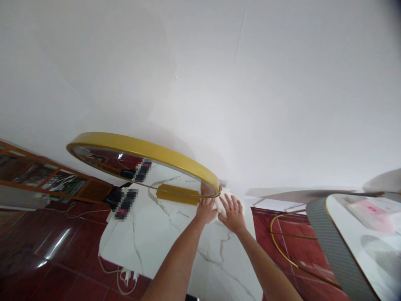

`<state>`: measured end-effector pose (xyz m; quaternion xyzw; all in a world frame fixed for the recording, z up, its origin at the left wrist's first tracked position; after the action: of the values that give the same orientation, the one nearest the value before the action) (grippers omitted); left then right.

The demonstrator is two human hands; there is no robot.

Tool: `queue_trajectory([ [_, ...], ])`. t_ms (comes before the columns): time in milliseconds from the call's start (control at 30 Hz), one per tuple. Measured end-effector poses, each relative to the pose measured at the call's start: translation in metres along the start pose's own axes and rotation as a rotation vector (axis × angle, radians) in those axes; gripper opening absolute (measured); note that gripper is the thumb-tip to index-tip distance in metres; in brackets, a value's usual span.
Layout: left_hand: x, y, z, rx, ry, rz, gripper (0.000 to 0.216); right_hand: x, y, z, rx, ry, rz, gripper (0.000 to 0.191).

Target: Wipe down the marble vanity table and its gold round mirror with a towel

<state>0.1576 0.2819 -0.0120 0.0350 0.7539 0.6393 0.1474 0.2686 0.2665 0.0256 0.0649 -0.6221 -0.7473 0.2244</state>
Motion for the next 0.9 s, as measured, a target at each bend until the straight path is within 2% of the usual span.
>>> queue_trajectory([
  [233,-0.005,-0.001,-0.048,-0.027,-0.008,-0.016,0.072,0.024,0.006,-0.033,-0.014,0.031,0.03,0.075],
  [467,-0.003,-0.006,-0.127,-0.063,0.015,-0.035,0.071,0.065,0.009,-0.08,0.004,0.097,0.074,0.075],
  [633,0.014,-0.008,-0.193,-0.102,0.089,-0.013,0.067,0.108,0.004,-0.11,0.022,0.174,0.138,0.076],
  [767,0.037,-0.013,-0.243,-0.119,0.156,0.002,0.067,0.15,-0.006,-0.129,0.058,0.253,0.189,0.079],
  [900,0.062,-0.021,-0.281,-0.116,0.181,-0.005,0.07,0.186,-0.018,-0.142,0.097,0.303,0.221,0.084],
])
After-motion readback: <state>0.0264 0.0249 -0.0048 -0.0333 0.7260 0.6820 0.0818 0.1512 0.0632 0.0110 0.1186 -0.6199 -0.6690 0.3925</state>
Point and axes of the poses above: each hand's wrist, its own z-axis towards the middle knuckle, its own y-axis out of the back of the hand, x = y × z, the point moved 10 cm from there along z, towards the middle knuckle, and after that the axes turned 2 degrees about y, right-handed, at the moved point
